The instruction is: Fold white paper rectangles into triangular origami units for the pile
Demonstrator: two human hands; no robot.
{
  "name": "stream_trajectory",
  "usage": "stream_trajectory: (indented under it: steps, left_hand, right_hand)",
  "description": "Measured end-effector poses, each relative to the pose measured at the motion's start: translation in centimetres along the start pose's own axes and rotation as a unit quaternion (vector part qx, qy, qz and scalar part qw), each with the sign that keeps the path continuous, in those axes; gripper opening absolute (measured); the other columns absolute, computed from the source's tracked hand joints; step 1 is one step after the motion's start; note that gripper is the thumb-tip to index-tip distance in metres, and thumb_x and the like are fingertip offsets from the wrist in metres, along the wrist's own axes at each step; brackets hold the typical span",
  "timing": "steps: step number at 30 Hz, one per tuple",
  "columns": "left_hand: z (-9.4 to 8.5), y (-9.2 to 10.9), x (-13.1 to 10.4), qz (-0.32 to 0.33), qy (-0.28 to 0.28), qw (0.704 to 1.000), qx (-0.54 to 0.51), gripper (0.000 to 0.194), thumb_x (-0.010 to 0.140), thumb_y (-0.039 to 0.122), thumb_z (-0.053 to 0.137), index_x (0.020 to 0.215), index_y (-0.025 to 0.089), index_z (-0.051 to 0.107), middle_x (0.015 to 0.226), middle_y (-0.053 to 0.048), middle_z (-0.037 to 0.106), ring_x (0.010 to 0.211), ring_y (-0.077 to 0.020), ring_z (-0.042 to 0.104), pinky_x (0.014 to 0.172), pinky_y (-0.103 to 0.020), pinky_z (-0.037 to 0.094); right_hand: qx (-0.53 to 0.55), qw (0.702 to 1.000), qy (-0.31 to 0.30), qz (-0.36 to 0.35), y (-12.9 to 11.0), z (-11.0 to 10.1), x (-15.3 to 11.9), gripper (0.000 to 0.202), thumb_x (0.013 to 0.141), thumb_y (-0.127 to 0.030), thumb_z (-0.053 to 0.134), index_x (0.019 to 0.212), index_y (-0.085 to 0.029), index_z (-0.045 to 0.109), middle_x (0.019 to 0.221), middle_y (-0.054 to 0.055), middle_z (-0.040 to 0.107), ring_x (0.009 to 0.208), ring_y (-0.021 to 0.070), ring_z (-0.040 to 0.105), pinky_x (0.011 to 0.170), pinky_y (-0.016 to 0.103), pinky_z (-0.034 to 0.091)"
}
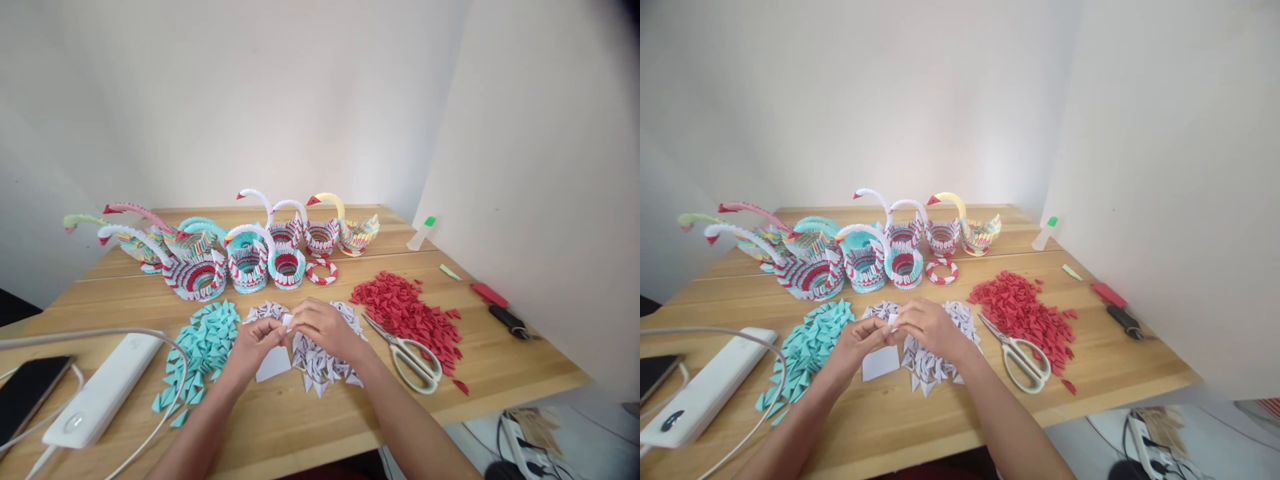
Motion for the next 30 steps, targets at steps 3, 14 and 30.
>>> stream_trajectory:
  steps: [3,14,30]
  left_hand:
    - [0.1,0.1,0.0,0.005,-0.005,1.000,0.011,0.031,0.080,0.040,0.057,0.063,0.015,0.063,0.062,-0.002,0.062,0.057,-0.0132,0.049,0.056,-0.022,0.036]
    - [-0.1,-0.4,0.4,0.046,0.007,0.995,0.086,0.027,0.081,0.036,0.054,0.066,0.015,0.063,0.063,-0.001,0.060,0.061,-0.0142,0.050,0.060,-0.024,0.036]
    - [-0.4,-0.2,0.2,0.049,0.023,0.995,0.080,0.027,0.081,0.035,0.054,0.064,0.015,0.062,0.062,-0.001,0.061,0.060,-0.0143,0.052,0.059,-0.023,0.038]
  right_hand:
    - [-0.012,1.000,0.003,-0.011,0.1,0.0,-0.1,0.016,0.093,-0.018,0.050,0.088,-0.017,0.065,0.089,0.008,0.065,0.085,0.0174,0.058,0.077,0.029,0.047]
    - [-0.016,1.000,-0.008,0.015,0.7,0.5,-0.3,0.015,0.094,-0.019,0.048,0.087,-0.017,0.062,0.089,0.007,0.065,0.086,0.0180,0.058,0.077,0.030,0.046]
    - [0.135,0.970,0.040,0.198,1.6,0.1,-0.8,0.020,0.090,-0.025,0.055,0.108,-0.020,0.062,0.093,0.003,0.068,0.084,0.0152,0.063,0.076,0.026,0.048]
Point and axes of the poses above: each hand's wrist, its own x-axis towards the middle knuckle, its own z-axis out of the palm, y = z × x, the point moved 4 cm from there along x, towards the middle knuckle
